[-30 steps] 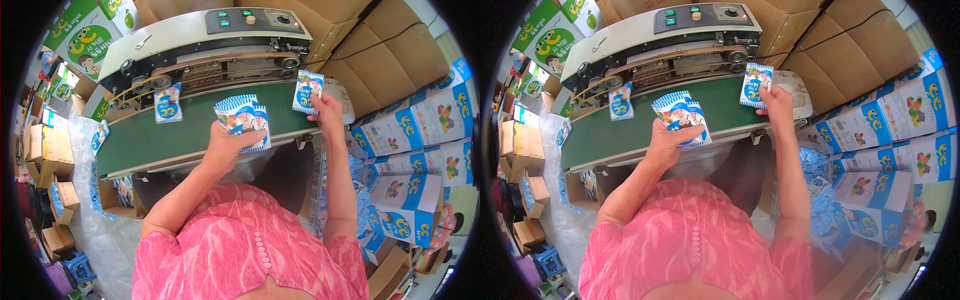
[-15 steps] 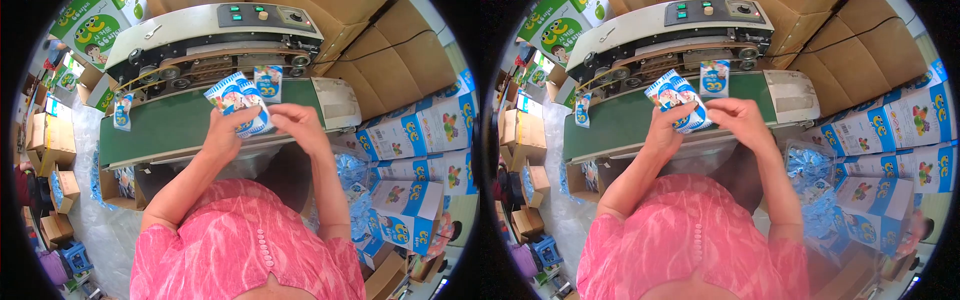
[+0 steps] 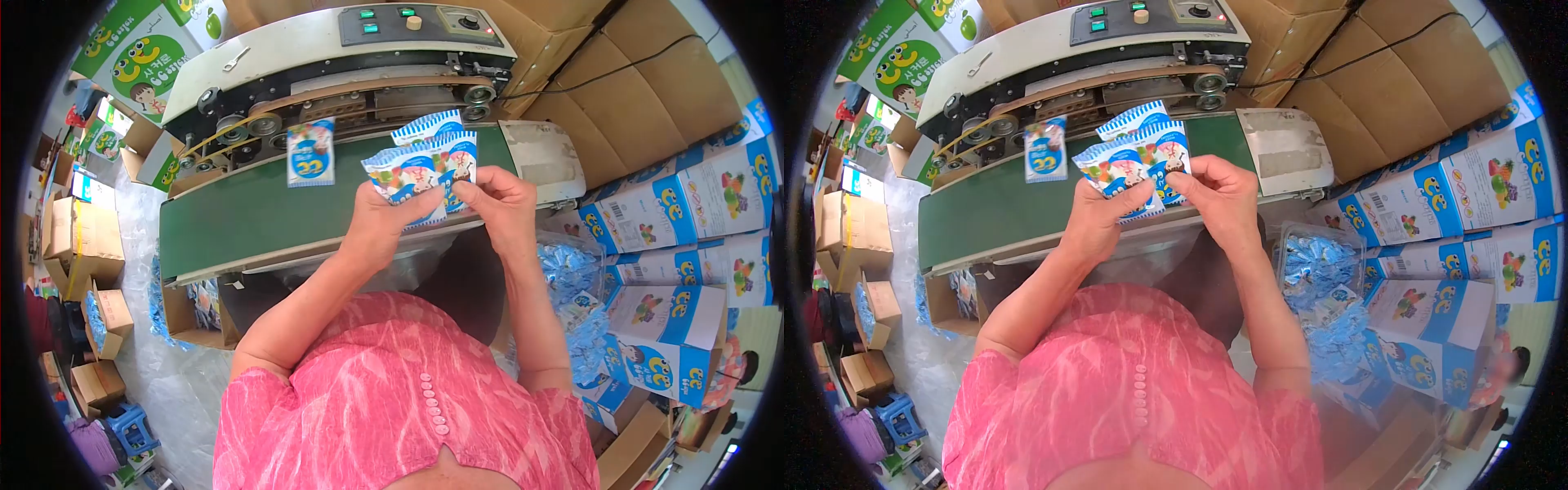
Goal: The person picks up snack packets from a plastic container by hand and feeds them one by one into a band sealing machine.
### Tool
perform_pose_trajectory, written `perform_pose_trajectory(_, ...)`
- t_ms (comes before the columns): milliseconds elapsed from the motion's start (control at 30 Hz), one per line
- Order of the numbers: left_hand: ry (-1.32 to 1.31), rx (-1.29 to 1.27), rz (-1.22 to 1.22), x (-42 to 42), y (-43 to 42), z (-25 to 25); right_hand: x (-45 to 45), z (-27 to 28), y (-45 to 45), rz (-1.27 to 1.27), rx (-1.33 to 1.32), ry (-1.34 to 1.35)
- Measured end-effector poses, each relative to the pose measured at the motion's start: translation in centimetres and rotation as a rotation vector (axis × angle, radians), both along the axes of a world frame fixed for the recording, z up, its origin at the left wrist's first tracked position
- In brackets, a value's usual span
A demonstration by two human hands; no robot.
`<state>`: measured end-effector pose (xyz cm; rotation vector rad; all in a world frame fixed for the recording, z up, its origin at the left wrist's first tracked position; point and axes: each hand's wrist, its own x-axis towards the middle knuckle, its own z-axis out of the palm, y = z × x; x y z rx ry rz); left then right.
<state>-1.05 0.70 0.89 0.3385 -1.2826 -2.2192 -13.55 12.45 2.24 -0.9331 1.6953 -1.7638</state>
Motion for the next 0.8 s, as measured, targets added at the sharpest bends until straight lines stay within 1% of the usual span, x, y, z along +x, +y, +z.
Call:
perform_pose_trajectory(33,0.003,-0.003,-0.001,0.0,-0.1,-0.1,0.0,-0.2,0.1,-0.041,-0.017,0.016)
perform_pose_trajectory(100,0.001,0.163,0.014,0.0,-0.1,0.6,0.0,-0.5,0.3,-0.123,-0.046,0.046)
perform_pose_trajectory(133,-0.001,0.247,0.02,0.0,-0.1,0.8,-0.1,-0.6,0.5,-0.125,-0.044,0.048)
perform_pose_trajectory(233,0.034,0.228,0.019,0.0,-0.3,1.2,-0.6,-0.9,1.0,-0.248,-0.086,-0.081)
perform_pose_trajectory(267,0.053,0.218,0.02,0.0,-0.4,1.3,-1.3,-1.1,1.3,-0.253,-0.087,-0.075)
perform_pose_trajectory(367,0.03,0.211,0.023,0.2,-1.1,1.0,-4.9,-1.9,2.3,-0.436,0.008,-0.234)
perform_pose_trajectory(400,0.011,0.21,0.025,0.4,-1.0,0.9,-5.9,-1.8,2.4,-0.439,0.009,-0.235)
perform_pose_trajectory(500,-0.026,0.21,-0.002,0.7,-0.7,0.8,-9.0,-1.5,1.7,-0.446,0.179,-0.226)
perform_pose_trajectory(533,-0.043,0.21,-0.012,0.8,-0.6,0.8,-9.5,-1.6,1.1,-0.445,0.178,-0.225)
perform_pose_trajectory(633,-0.046,0.201,-0.006,1.1,-0.7,0.9,-10.5,-1.9,-0.3,-0.328,0.147,-0.258)
perform_pose_trajectory(800,-0.035,0.189,0.006,2.1,-1.4,0.8,-10.3,-1.8,-0.1,-0.355,0.125,-0.238)
